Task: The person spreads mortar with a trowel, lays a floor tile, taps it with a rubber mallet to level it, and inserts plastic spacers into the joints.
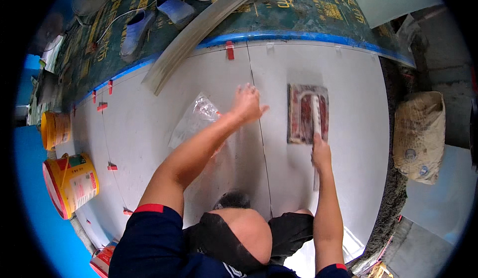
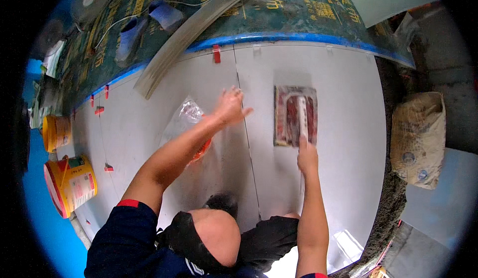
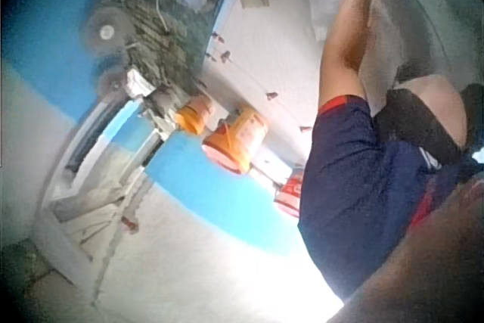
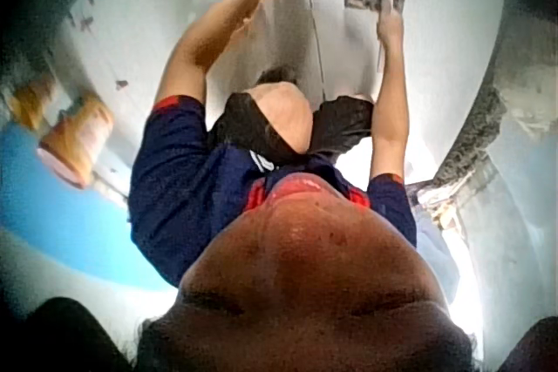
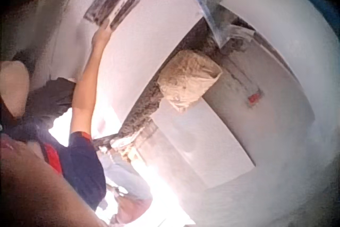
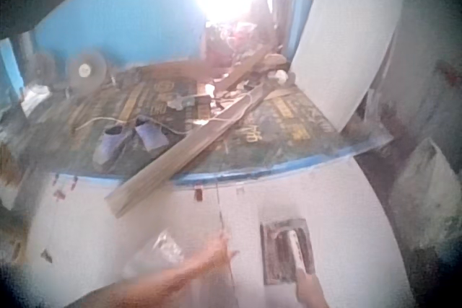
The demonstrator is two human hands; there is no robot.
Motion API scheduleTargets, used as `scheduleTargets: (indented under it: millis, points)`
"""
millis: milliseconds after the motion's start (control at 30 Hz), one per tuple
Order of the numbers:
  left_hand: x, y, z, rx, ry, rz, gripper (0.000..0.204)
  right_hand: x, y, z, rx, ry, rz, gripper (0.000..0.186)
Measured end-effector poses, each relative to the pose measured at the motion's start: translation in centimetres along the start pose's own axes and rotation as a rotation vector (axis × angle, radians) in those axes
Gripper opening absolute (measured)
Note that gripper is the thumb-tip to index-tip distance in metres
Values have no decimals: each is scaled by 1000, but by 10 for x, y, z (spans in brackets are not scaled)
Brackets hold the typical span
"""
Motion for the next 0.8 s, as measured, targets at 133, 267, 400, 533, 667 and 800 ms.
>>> scheduleTargets:
  millis: [133,267,400,533,667,800]
  points:
    - [-26,-35,-41,233,198,-37,72,71,49,-16,73,-101,106,60]
    - [-46,-96,-55,312,-64,45,79,67,85,-12,108,-306,341,56]
    - [-30,-132,-51,88,-218,-9,106,70,85,-10,143,-349,355,57]
    - [-24,-130,-48,24,-299,16,118,74,85,-11,127,-320,343,57]
    - [-13,-96,-45,-31,-454,163,120,65,82,-15,94,-261,341,58]
    - [16,-43,-14,-64,-597,302,120,64,70,-30,102,-288,367,60]
Point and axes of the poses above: each hand's wrist, its own y-axis away from the middle knuckle, its own z-axis out of the palm, x = y × z, the point moved 1 cm from there along -y, towards the middle knuckle
